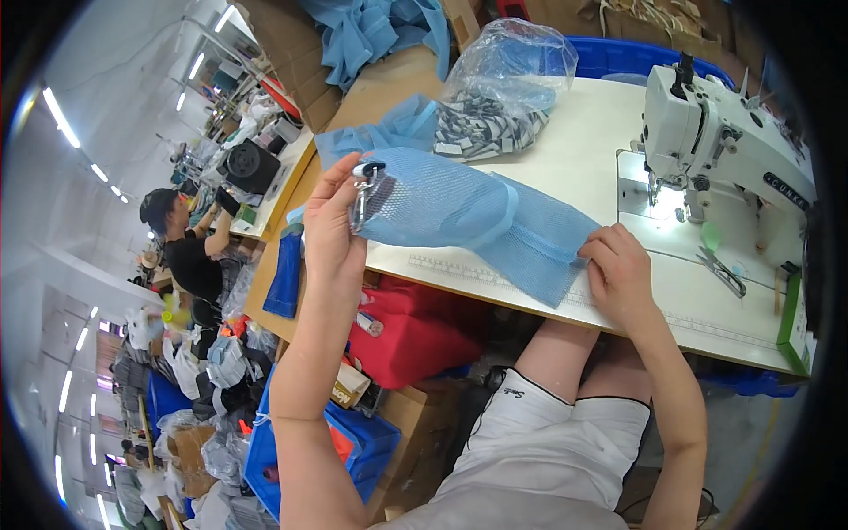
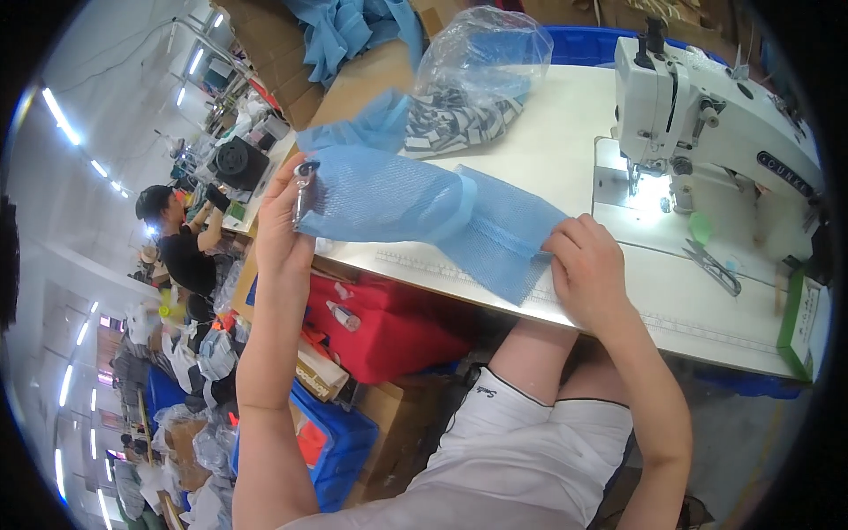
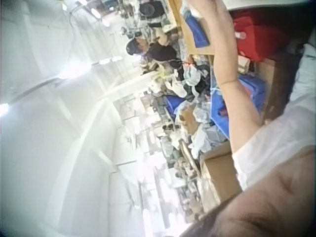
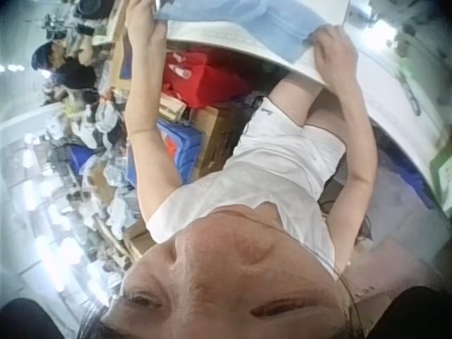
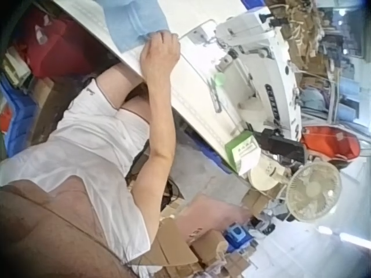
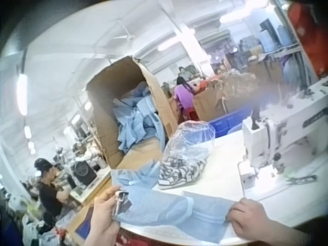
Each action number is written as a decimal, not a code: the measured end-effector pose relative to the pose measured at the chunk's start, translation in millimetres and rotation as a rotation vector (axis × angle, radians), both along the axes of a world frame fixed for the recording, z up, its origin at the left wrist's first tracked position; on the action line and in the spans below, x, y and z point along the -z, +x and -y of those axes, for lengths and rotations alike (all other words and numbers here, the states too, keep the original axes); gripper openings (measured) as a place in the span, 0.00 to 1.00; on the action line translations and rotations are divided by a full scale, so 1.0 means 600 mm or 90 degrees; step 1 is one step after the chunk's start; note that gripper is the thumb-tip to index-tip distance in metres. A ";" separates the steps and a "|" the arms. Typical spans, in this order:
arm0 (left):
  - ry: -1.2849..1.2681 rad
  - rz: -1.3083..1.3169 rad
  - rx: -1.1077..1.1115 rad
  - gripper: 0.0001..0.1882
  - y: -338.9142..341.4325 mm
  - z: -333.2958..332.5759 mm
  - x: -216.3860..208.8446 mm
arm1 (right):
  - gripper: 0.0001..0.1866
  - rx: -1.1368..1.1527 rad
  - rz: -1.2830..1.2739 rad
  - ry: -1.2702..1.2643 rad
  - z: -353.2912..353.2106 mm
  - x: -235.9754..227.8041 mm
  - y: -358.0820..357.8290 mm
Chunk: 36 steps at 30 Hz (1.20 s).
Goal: Assembling and inspecting small mesh bags at a sewing station, including attaching hardware clips.
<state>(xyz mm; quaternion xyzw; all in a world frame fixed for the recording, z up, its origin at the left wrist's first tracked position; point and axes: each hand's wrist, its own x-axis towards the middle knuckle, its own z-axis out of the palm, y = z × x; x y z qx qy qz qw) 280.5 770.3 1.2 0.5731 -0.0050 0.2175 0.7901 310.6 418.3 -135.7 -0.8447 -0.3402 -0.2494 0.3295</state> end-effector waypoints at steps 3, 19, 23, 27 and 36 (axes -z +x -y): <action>-0.034 -0.041 0.011 0.14 0.001 0.024 0.001 | 0.12 0.005 0.084 0.090 -0.012 -0.037 -0.017; -0.049 -0.077 0.003 0.08 -0.005 0.104 0.003 | 0.25 -0.080 0.249 0.187 -0.097 -0.170 -0.077; 0.049 0.044 0.099 0.05 -0.024 0.144 0.010 | 0.25 0.022 0.319 0.094 -0.107 -0.171 -0.086; 0.121 0.084 0.106 0.05 -0.043 0.175 0.013 | 0.14 -0.016 0.298 0.119 -0.090 -0.142 -0.077; 0.227 0.157 0.118 0.08 -0.063 0.187 0.037 | 0.10 0.014 0.528 0.174 -0.067 -0.075 -0.062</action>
